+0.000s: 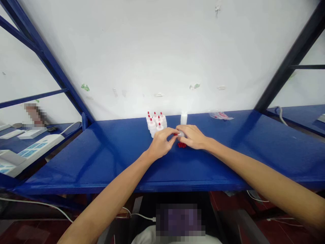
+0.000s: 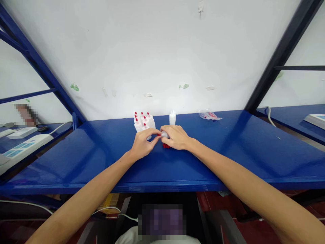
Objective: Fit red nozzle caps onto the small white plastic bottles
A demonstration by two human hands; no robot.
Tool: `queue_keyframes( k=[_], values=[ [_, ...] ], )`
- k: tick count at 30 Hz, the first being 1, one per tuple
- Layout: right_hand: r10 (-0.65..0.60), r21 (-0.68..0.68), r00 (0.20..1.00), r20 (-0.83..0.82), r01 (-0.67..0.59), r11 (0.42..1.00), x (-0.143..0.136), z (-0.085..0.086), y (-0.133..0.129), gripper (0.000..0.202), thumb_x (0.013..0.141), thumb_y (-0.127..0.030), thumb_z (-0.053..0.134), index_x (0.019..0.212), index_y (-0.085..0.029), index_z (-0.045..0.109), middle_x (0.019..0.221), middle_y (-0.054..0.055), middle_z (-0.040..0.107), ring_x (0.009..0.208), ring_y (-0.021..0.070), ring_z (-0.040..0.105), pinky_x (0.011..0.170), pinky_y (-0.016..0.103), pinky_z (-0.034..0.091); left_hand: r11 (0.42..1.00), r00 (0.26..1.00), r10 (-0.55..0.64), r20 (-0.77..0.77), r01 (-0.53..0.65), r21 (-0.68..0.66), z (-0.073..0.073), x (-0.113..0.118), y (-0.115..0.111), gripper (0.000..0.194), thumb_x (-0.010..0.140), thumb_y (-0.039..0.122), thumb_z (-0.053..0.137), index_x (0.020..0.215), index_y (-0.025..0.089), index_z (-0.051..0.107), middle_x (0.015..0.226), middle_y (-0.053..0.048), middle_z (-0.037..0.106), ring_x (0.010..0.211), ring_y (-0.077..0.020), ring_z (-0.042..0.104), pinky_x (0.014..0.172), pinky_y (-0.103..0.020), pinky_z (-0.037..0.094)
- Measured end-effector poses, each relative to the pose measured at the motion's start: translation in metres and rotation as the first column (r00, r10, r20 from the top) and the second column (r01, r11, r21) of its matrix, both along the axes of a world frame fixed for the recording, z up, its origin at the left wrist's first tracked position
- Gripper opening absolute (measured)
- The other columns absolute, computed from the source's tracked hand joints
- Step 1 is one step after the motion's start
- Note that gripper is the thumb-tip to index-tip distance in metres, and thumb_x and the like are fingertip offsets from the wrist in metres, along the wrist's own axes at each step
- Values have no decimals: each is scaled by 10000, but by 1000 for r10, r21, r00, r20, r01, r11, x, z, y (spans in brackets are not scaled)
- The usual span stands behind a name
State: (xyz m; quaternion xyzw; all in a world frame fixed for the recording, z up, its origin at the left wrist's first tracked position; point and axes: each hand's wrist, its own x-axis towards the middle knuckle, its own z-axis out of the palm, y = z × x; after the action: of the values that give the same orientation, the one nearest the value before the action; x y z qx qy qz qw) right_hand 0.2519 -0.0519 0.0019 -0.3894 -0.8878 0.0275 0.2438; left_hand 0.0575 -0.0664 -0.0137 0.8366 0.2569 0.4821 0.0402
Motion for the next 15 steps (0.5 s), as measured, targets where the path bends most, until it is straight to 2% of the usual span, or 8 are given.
queue_keyframes(
  k=[2,4,8,10,15],
  values=[
    [34,35,999,6,-34,999,1,3,-2,377,931,-519,407,903,-186,581,934,68,619,745,194,542,641,294,323,1000,1000,-3,1,3,28,0,0,0,159,866,91,616,985,173,682,953,-41,745,854,-143,699,812,-267,561],
    [21,59,1000,-5,-20,998,1,4,-2,476,942,-596,359,883,-182,586,919,68,609,740,188,535,635,292,315,999,1000,-10,15,9,52,0,0,1,173,858,77,617,993,168,677,954,-42,741,861,-140,693,814,-261,556],
    [-86,26,996,-23,87,996,-2,2,1,547,924,-651,363,715,-190,572,671,34,562,621,169,479,596,294,253,998,999,-25,36,23,56,0,0,2,144,871,104,611,991,160,670,918,-47,723,824,-133,674,773,-250,545],
    [-106,-6,994,-32,106,994,-2,0,2,567,918,-652,365,650,-193,559,583,22,520,568,156,441,587,296,232,1000,999,-23,35,22,18,-1,0,2,115,884,140,610,981,163,668,878,-39,712,760,-121,657,720,-236,536],
    [-33,-15,996,-81,32,999,0,0,1,504,889,-590,416,603,-192,534,540,12,501,525,136,410,579,294,222,987,995,-73,-66,63,-145,-1,0,0,128,913,203,576,1012,170,651,869,-26,703,664,-103,613,651,-221,506]
  ],
)
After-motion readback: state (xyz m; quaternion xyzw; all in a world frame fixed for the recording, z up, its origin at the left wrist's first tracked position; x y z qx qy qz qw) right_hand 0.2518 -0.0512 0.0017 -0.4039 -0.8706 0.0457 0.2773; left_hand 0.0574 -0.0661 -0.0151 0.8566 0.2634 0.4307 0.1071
